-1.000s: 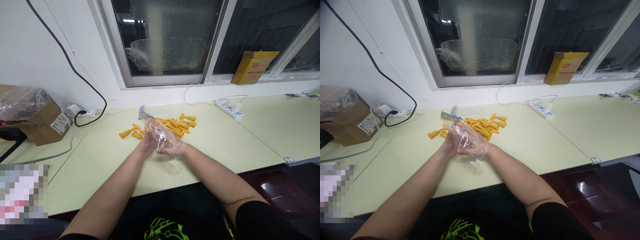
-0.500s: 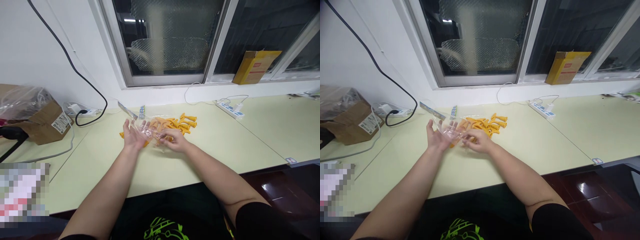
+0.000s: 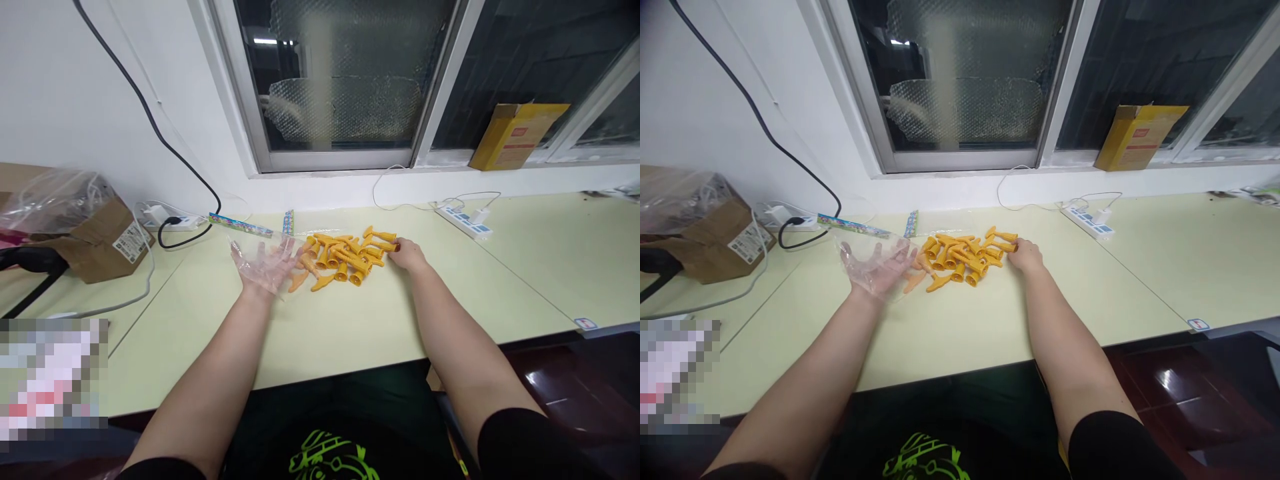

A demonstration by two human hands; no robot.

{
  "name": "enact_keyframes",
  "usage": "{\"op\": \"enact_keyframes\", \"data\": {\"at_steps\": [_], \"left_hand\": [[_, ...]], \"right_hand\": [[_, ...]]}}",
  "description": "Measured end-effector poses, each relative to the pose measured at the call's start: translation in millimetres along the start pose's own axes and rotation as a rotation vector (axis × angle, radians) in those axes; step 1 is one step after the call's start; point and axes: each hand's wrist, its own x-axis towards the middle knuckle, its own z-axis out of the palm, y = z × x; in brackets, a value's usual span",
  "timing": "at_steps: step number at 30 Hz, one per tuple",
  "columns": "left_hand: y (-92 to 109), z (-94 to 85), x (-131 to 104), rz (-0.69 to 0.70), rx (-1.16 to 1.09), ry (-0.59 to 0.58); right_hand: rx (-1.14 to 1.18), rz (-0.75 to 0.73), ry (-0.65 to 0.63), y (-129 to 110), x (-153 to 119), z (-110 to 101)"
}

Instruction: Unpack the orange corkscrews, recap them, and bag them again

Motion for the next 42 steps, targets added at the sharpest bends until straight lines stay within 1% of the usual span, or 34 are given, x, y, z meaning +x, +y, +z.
{"op": "enact_keyframes", "data": {"at_steps": [2, 4, 5, 7, 9, 11, 13, 15, 17, 18, 21, 22, 24, 26, 29, 31, 33, 36, 39, 40, 41, 42], "left_hand": [[0.2, 1.2, -0.8, -0.003, -0.039, 0.02], [1.2, 4.7, -1.5, -0.011, -0.14, 0.087], [1.8, 7.0, -1.8, -0.014, -0.198, 0.124], [3.0, 11.5, -2.1, -0.01, -0.288, 0.183], [3.9, 14.8, -2.3, -0.002, -0.341, 0.221], [4.5, 16.1, -2.2, 0.009, -0.358, 0.24], [4.9, 15.5, -2.0, 0.008, -0.365, 0.251], [5.3, 13.6, -1.2, 0.007, -0.376, 0.253], [5.9, 11.0, 0.1, 0.004, -0.382, 0.239], [6.2, 9.6, 1.0, 0.005, -0.382, 0.23], [7.4, 5.7, 3.9, 0.023, -0.377, 0.215], [7.8, 4.5, 4.8, 0.034, -0.374, 0.216], [8.3, 2.0, 6.3, 0.047, -0.373, 0.218], [8.4, -0.6, 7.6, 0.043, -0.375, 0.216], [7.8, -3.7, 9.3, 0.034, -0.381, 0.208], [7.1, -4.4, 10.2, 0.034, -0.384, 0.204], [6.2, -3.6, 10.5, 0.029, -0.384, 0.211], [4.2, -0.6, 9.6, 0.029, -0.373, 0.229], [1.5, 3.3, 7.7, 0.032, -0.359, 0.238], [0.5, 4.8, 7.0, 0.031, -0.356, 0.247], [-0.5, 6.4, 6.2, 0.03, -0.35, 0.259], [-1.5, 8.1, 5.2, 0.028, -0.341, 0.268]], "right_hand": [[0.108, -0.007, 0.089, -1.4, -1.2, -1.2], [0.334, -0.066, 0.197, -8.0, -4.3, -2.1], [0.476, -0.104, 0.231, -12.5, -6.1, -2.3], [0.771, -0.151, 0.251, -22.1, -9.4, -1.9], [1.03, -0.129, 0.238, -30.6, -11.6, -1.6], [1.251, -0.029, 0.199, -35.9, -12.1, -2.7], [1.458, 0.148, 0.158, -37.4, -10.4, -5.8], [1.629, 0.355, 0.167, -35.5, -6.9, -10.8], [1.725, 0.493, 0.212, -31.3, -2.8, -16.4], [1.748, 0.524, 0.231, -28.6, -1.1, -19.2], [1.793, 0.557, 0.253, -20.5, 1.5, -26.6], [1.831, 0.569, 0.237, -18.3, 1.4, -28.7], [1.912, 0.559, 0.166, -15.9, -0.4, -32.3], [1.946, 0.487, 0.078, -17.0, -4.2, -34.7], [1.894, 0.27, -0.082, -26.8, -14.2, -34.6], [1.842, 0.1, -0.275, -37.7, -24.0, -31.1], [1.739, -0.035, -0.497, -50.6, -36.1, -24.5], [1.44, -0.178, -0.73, -70.8, -59.7, -10.7], [1.124, -0.38, -0.89, -89.2, -89.2, 2.6], [1.036, -0.474, -0.911, -94.6, -99.1, 5.9], [0.94, -0.58, -0.903, -99.7, -108.3, 8.5], [0.844, -0.695, -0.848, -104.5, -116.4, 10.4]]}}
